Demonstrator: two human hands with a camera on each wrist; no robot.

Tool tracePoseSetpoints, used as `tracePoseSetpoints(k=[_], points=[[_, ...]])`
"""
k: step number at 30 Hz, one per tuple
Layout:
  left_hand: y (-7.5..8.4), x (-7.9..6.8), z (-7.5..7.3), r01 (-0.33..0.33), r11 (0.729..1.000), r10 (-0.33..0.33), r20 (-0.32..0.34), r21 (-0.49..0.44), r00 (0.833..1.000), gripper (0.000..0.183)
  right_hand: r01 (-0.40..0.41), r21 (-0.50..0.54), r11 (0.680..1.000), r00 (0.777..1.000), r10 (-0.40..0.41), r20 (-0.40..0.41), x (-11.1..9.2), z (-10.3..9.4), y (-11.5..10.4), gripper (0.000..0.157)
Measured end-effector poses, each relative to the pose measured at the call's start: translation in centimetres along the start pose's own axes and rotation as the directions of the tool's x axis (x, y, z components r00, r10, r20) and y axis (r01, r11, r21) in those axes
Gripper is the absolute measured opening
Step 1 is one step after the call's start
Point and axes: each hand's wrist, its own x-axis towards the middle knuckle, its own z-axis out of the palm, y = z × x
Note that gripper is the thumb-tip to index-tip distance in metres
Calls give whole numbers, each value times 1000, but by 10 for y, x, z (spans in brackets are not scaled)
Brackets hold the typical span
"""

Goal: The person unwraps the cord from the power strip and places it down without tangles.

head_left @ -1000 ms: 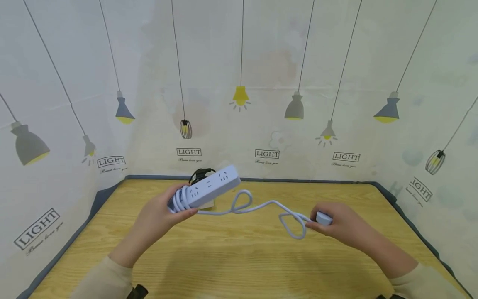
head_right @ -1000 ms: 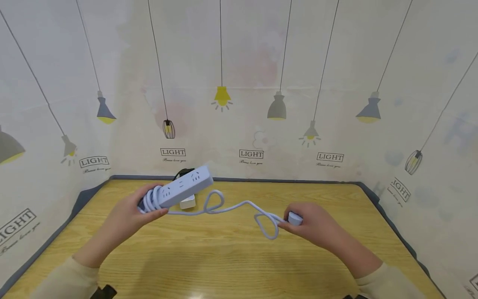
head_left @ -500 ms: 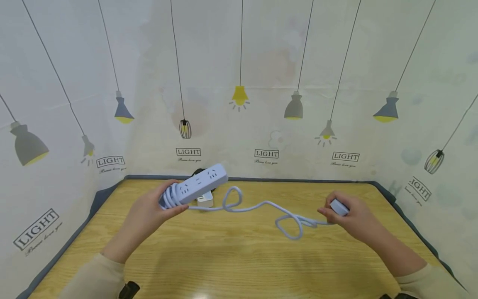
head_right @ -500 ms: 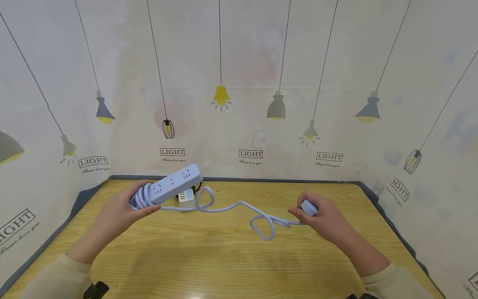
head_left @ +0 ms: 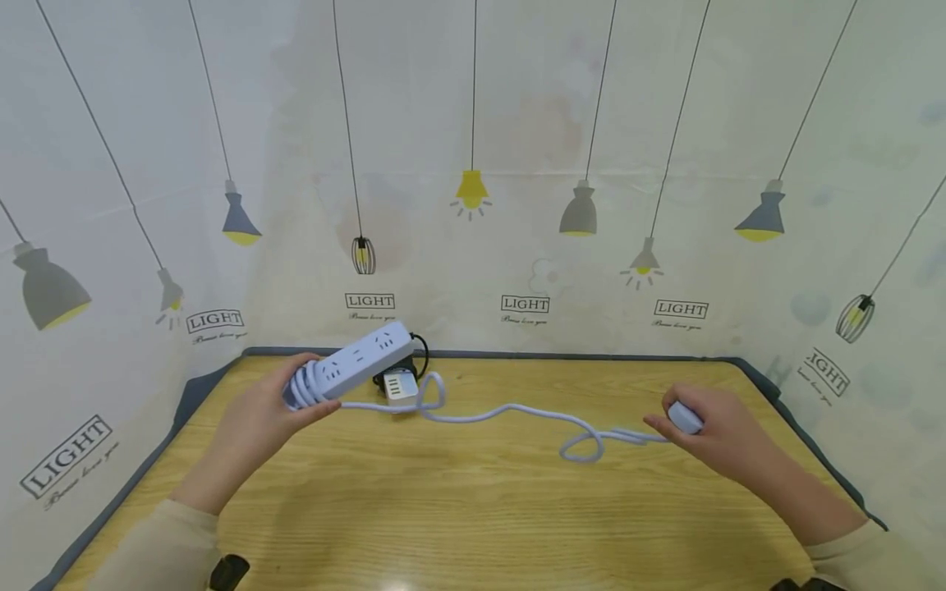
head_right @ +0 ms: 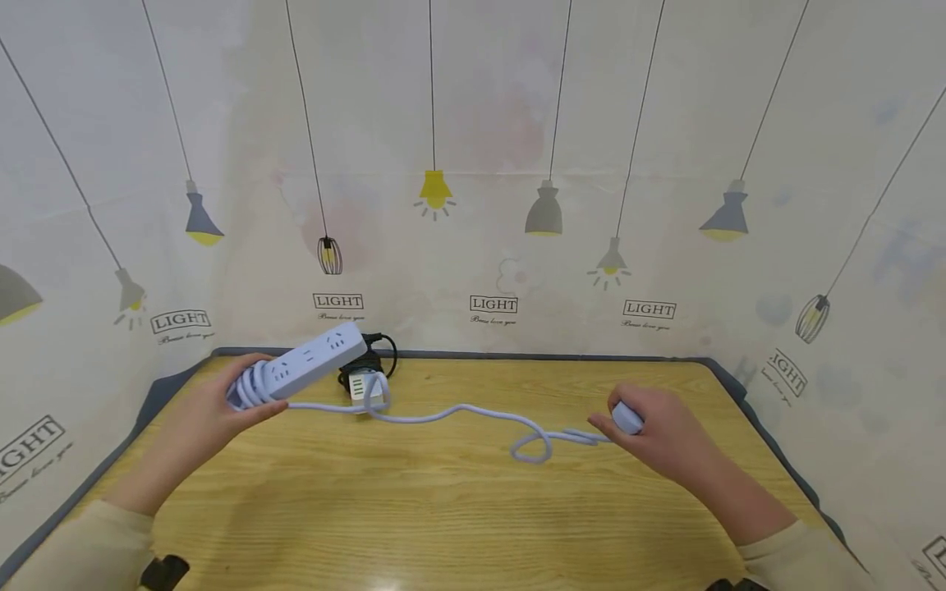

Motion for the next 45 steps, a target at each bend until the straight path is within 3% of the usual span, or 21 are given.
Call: tracePoseSetpoints(k=[10, 21, 24, 31, 37, 45], points=[[-20, -2, -9, 16, 1000, -16, 5, 22, 1000, 84, 25, -164, 986, 999, -28, -19, -8, -3, 38, 25], [-54, -4, -17, 60, 992, -58, -29, 113, 998, 85, -156, -191, 969, 988, 153, -31, -18, -14, 70, 17], [-60, -3, -19, 70, 992, -68, -22, 104, 997, 88, -127, -237, 963, 992, 128, -14, -21, -14, 78, 19], [-73, -5, -23, 110, 992, -108, -37, 57, 993, 87, 40, -359, 932, 999, -32, 28, -28, -17, 98, 27], [-82, -6, -27, 159, 987, -158, -67, 2, 985, 90, 45, -408, 912, 998, -27, 50, -33, -27, 113, 29], [-91, -13, -35, 198, 980, -199, -85, -22, 976, 90, 16, -430, 903, 997, 20, 79, -36, -36, 117, 27]])
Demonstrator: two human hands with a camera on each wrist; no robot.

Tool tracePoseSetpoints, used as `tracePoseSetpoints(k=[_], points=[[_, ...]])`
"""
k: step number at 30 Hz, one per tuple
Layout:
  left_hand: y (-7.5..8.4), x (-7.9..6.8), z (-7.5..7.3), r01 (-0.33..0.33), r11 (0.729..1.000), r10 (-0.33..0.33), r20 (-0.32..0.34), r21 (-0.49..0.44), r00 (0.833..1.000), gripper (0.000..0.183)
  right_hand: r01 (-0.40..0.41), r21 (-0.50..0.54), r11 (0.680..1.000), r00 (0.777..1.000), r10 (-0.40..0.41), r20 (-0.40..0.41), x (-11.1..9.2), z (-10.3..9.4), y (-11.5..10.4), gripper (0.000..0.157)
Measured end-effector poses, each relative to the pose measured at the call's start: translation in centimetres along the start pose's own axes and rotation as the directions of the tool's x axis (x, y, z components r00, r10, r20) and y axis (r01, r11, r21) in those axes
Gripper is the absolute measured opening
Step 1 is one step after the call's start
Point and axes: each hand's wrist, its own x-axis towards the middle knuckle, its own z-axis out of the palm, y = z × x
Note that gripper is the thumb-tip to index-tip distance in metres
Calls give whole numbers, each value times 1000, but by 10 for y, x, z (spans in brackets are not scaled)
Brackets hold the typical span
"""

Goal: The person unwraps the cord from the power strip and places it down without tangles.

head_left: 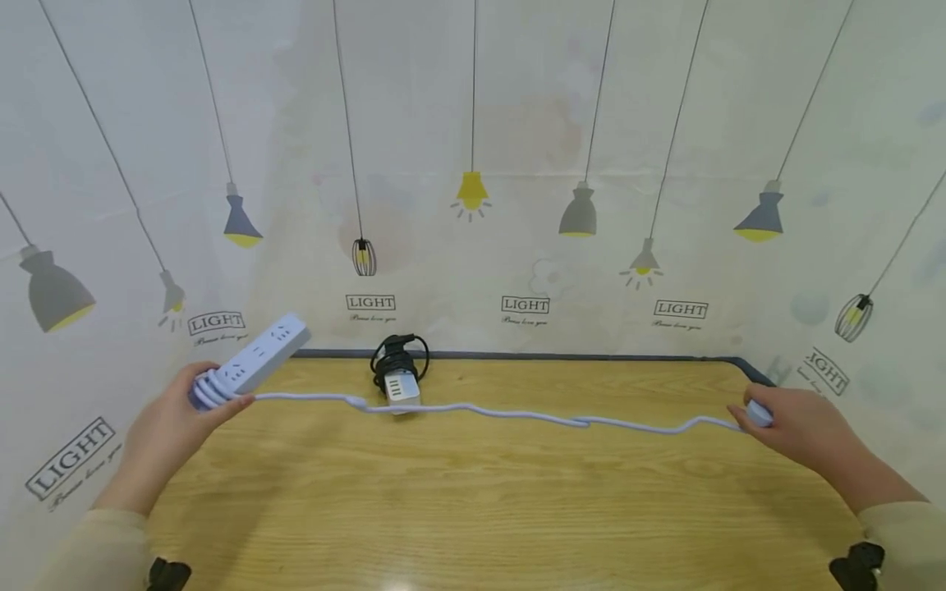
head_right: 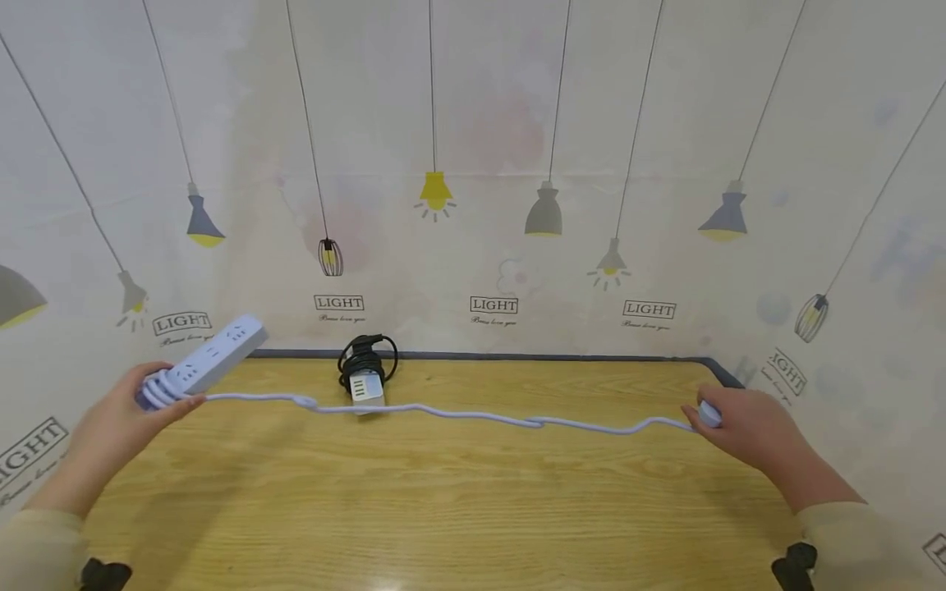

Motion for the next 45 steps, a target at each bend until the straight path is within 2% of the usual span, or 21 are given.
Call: tracePoseSetpoints(k=[6, 13, 18, 23, 27, 31, 33, 38, 41, 45], points=[[-13, -1, -6, 27, 1000, -27, -32, 13, 999, 90, -57, -1, 998, 998, 57, 36, -4, -6, 9, 26], [-29, -5, -15, 132, 991, -132, -31, 7, 991, 98, -97, -61, 993, 994, 100, 44, -17, -8, 22, 31], [-35, -8, -18, 137, 990, -133, -76, 46, 988, 96, -116, -73, 991, 992, 120, 46, -20, -7, 25, 30], [-31, -12, -19, 157, 986, -153, -72, 50, 986, 97, -108, -54, 993, 990, 112, 89, -14, -8, 20, 31], [-21, -15, -21, 172, 984, -170, -47, 50, 984, 101, -95, -22, 995, 992, 96, 77, -8, -9, 11, 25], [-6, -16, -20, 113, 992, -111, -51, 55, 993, 99, -151, 15, 988, 982, 148, 120, 0, -10, 3, 25], [2, -17, -18, 73, 996, -69, -63, 53, 996, 96, -210, 45, 977, 964, 199, 176, 6, -9, -1, 31], [20, -20, -8, 0, 1000, 3, -84, 30, 996, 89, -345, 135, 929, 909, 295, 294, 21, -5, -9, 58], [29, -20, -1, -30, 999, 32, -86, 19, 996, 87, -419, 219, 881, 883, 338, 326, 30, -1, -11, 62], [44, -18, 4, -59, 997, 62, -75, 48, 995, 89, -495, 359, 791, 857, 377, 352, 40, 3, -15, 54]])
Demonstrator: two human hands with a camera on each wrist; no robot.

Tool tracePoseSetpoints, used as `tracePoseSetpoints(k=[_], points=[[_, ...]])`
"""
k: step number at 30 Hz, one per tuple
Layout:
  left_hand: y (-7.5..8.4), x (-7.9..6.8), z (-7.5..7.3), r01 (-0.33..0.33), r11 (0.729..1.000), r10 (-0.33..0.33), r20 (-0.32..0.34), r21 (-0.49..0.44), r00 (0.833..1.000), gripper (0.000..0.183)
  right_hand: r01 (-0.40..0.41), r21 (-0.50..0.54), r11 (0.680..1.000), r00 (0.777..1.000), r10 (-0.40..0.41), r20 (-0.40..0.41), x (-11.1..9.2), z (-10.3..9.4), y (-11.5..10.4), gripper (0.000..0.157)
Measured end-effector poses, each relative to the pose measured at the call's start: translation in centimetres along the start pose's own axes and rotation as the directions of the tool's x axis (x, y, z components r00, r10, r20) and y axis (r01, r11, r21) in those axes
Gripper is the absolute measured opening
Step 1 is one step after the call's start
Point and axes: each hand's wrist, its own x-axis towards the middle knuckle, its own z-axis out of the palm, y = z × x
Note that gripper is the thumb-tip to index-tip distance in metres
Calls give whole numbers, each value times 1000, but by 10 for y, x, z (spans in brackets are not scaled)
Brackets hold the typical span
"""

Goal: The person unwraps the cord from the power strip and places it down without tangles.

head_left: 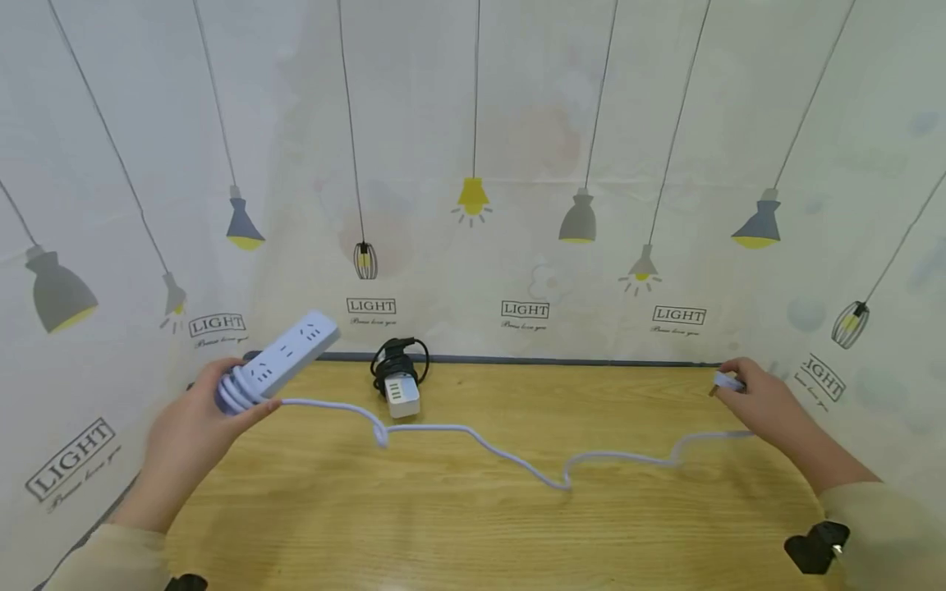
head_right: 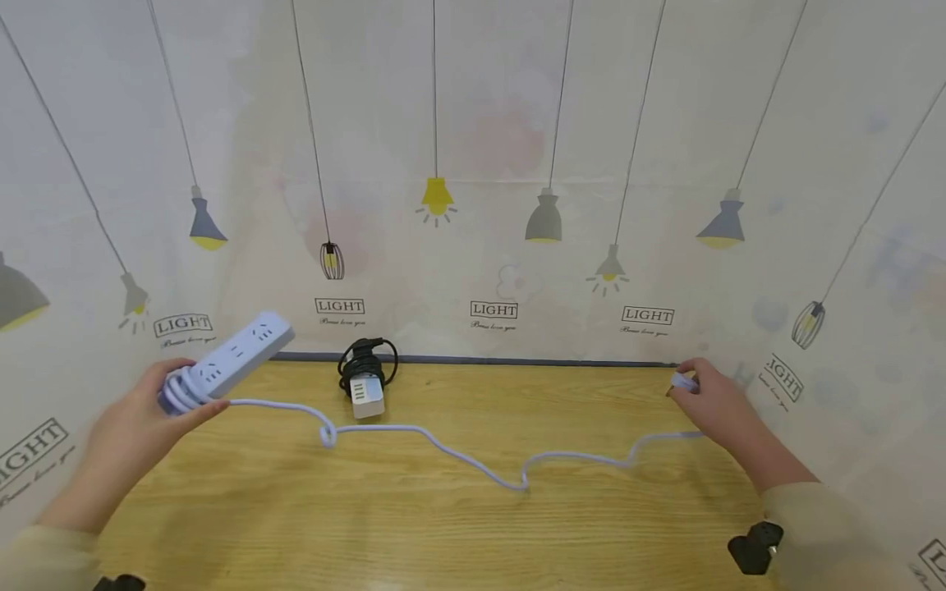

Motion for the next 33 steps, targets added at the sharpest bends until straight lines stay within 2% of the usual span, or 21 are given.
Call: tracePoseSetpoints(k=[3, 9, 18, 23, 27, 33], points=[[11, 1, 2, -8, 1000, 8, 18, 11, 1000, 90, -11, 58, 998, 1000, 11, -3, 5, 2, -7, 54], [28, 1, 8, -14, 1000, 14, 44, -3, 999, 92, -17, 47, 999, 999, 18, -31, 12, 6, -22, 60], [55, 1, 19, -45, 997, 51, 89, -65, 995, 90, -134, 237, 962, 991, 131, 26, 29, 25, -39, 54], [68, 2, 28, -62, 995, 70, 102, -83, 992, 87, -214, 308, 927, 977, 206, 57, 38, 43, -37, 55], [74, 2, 36, -82, 992, 92, 104, -94, 990, 85, -284, 310, 907, 959, 265, 102, 46, 56, -30, 52], [80, 5, 45, -104, 988, 115, 103, -114, 988, 82, -263, 355, 897, 965, 243, 100, 51, 71, -24, 45]])
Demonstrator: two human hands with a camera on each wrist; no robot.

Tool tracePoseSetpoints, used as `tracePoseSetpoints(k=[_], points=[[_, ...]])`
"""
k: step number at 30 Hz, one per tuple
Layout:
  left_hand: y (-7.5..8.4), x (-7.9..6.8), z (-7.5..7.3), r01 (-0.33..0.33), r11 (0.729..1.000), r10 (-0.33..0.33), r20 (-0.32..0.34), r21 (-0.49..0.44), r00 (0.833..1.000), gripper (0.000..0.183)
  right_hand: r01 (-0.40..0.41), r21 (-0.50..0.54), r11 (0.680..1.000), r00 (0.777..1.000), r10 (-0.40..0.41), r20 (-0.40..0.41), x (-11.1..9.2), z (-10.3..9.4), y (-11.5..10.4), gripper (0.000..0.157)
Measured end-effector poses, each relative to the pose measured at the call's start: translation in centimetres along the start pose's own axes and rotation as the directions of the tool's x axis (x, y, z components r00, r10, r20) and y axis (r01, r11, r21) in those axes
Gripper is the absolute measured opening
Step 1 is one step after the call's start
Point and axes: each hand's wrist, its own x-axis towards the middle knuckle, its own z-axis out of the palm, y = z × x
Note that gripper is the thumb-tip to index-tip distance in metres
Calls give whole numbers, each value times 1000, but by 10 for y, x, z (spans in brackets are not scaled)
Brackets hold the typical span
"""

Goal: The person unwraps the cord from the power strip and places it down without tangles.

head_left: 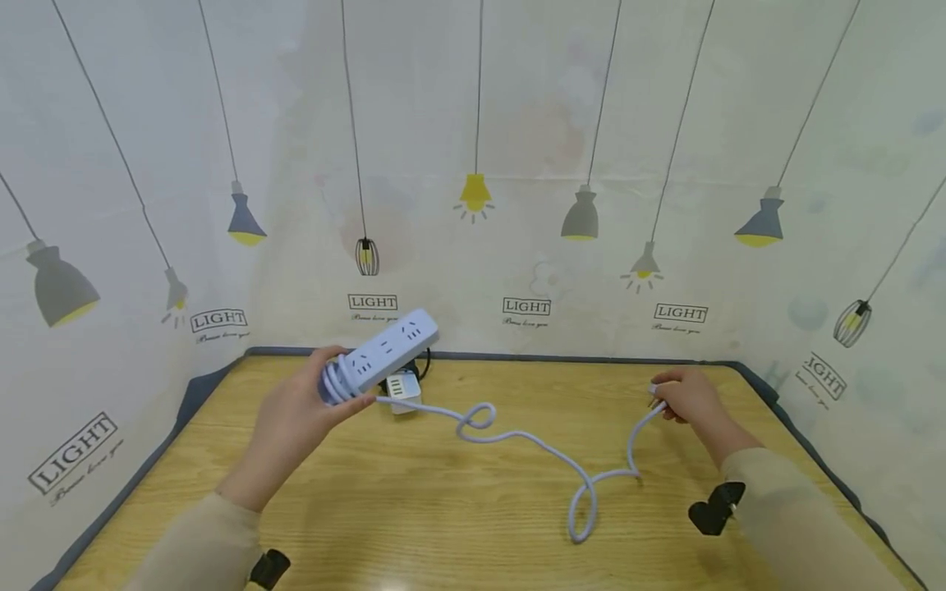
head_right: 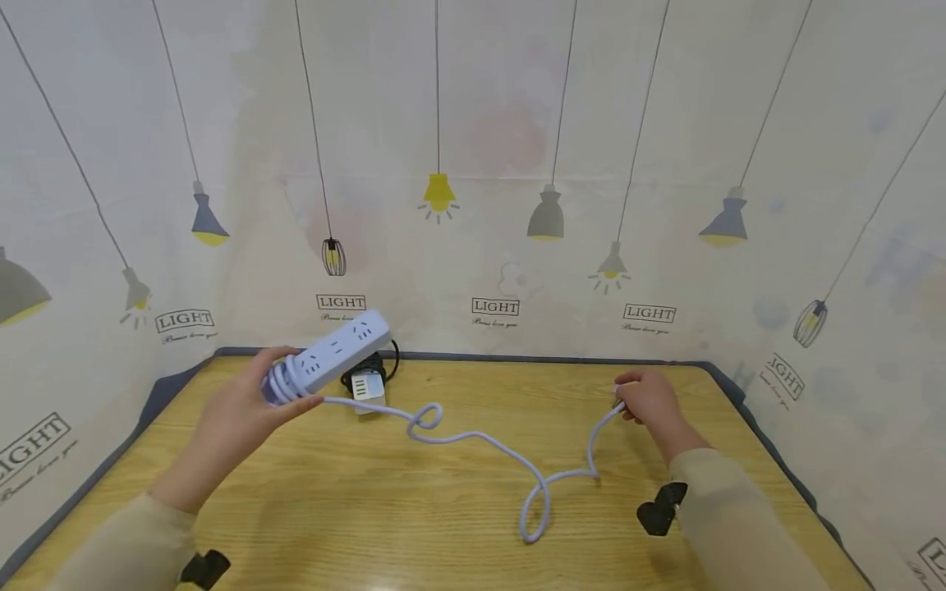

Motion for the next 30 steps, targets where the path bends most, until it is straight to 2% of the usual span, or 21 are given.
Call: tracePoseSetpoints(k=[6, 9, 13, 19, 21, 26, 30], points=[[6, 3, 6, 5, 1000, -5, 8, -13, 1000, 79, -6, 117, 993, 1000, 5, 9, 5, 9, -4, 51], [10, 5, 10, -1, 1000, 1, 16, -14, 1000, 77, -9, 190, 982, 1000, 6, 13, 8, 14, -8, 47], [15, 6, 17, -26, 1000, 26, 19, -3, 999, 77, -16, 219, 976, 998, 3, 56, 11, 20, -12, 48], [21, 9, 25, -40, 999, 40, 20, 5, 999, 76, -78, 147, 986, 979, 48, 199, 11, 24, -18, 62], [22, 10, 27, -41, 999, 41, 22, 3, 999, 77, -68, 106, 992, 970, 41, 238, 12, 24, -20, 64], [27, 11, 31, -38, 999, 38, 36, -18, 999, 79, 23, -23, 999, 961, -16, 277, 11, 26, -23, 63], [30, 12, 34, -37, 998, 39, 42, -43, 998, 78, 124, -131, 984, 966, -90, 241, 5, 27, -37, 65]])
